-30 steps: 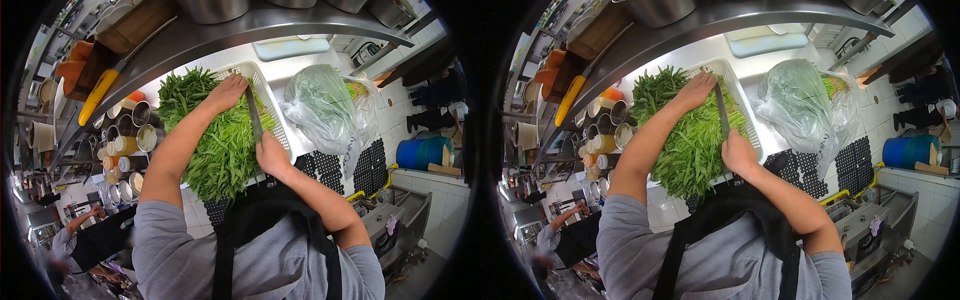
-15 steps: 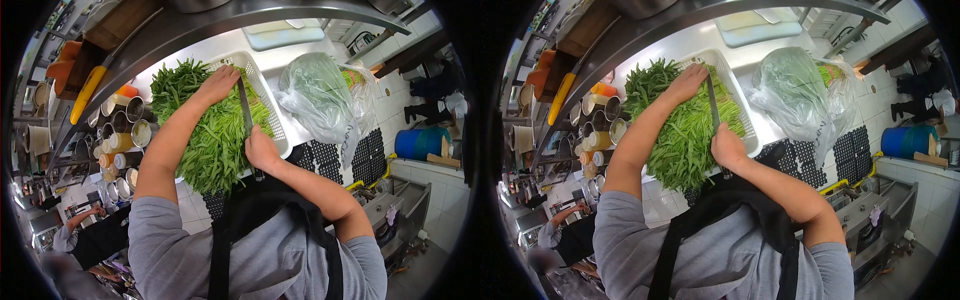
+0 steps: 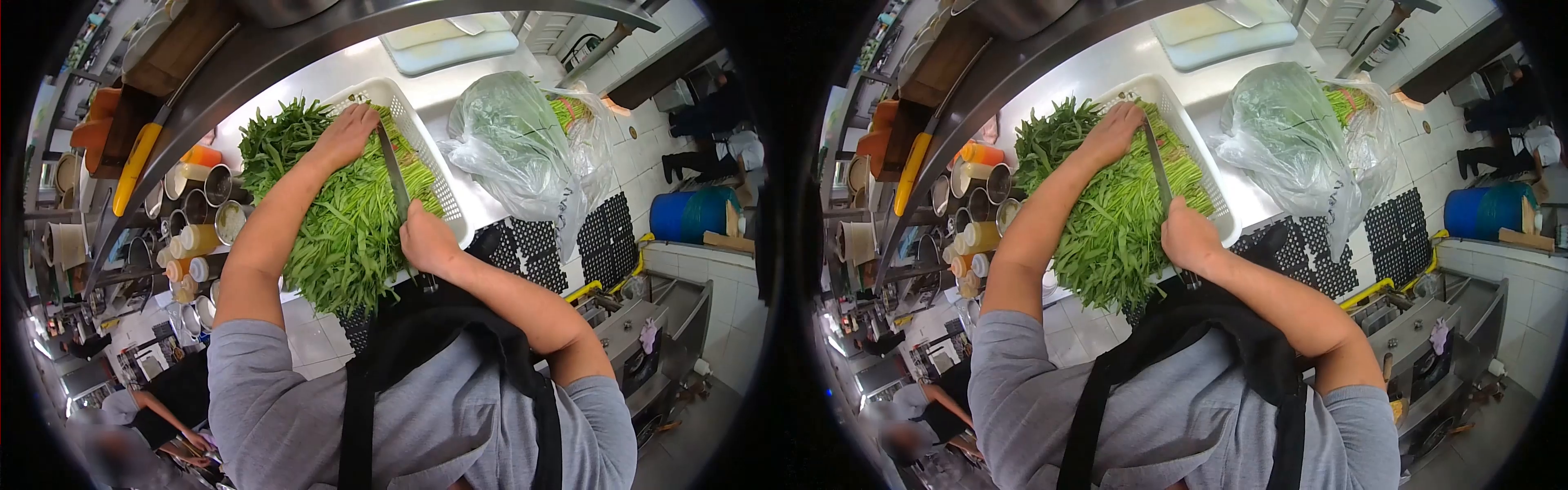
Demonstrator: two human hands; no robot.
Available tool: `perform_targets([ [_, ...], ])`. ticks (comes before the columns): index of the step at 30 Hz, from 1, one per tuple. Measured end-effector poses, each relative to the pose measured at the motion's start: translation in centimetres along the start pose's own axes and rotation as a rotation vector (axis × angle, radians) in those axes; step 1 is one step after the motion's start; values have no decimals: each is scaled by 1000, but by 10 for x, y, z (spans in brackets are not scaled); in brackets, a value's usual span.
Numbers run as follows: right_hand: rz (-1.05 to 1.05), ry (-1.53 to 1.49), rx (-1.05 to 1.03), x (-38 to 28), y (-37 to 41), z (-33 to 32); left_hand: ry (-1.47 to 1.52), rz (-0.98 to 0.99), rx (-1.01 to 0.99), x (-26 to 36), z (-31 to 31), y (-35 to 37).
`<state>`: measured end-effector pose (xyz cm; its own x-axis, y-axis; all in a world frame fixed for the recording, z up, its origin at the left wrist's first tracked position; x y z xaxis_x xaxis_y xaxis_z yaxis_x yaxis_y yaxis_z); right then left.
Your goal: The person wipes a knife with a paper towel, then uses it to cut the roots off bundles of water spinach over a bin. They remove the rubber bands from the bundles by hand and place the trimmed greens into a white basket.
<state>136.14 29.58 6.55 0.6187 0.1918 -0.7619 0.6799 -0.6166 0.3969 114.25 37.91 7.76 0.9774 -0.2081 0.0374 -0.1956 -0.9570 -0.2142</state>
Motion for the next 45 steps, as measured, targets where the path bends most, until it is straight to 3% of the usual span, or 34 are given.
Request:
perform_targets([
  [6, -7, 20, -9, 0, 6, -20, 71, -53, 32, -6, -11, -2],
  [8, -12, 50, -4, -2, 6, -31, 184, -73, -110, -9, -10, -6],
  [12, 39, 1, -57, 0, 10, -43, 203, 1, -195, -1, -22, -8],
  [15, 44, -28, -83, 7, 9, -41, 89, 27, -249, 3, -16, -4],
  [17, 30, -32, -75, 8, 9, -42, 76, -78, -243, -1, -15, -8],
  [20, 30, -42, -80, 8, 11, -43, -94, -21, -307, 11, -17, -11],
  [24, -4, -74, -61, 12, 12, -39, -91, 77, -128, 15, -19, -7],
  [43, -82, -40, 41, -3, 0, -13, -40, -28, -80, 4, -12, -2],
  [45, -65, -38, 27, 0, -1, -8, 4, -114, -76, -3, -15, -1],
])
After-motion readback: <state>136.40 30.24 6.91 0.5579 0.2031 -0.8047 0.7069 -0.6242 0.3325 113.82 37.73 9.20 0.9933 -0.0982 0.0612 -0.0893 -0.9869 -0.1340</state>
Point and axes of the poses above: each hand's wrist, its own y-axis away from the middle knuckle, its own z-axis out of the palm, x = y × z, the point moved 10 cm from there along -y, towards the middle knuckle, and after that the axes turned 7 degrees about -y, right-handed, at the moved point
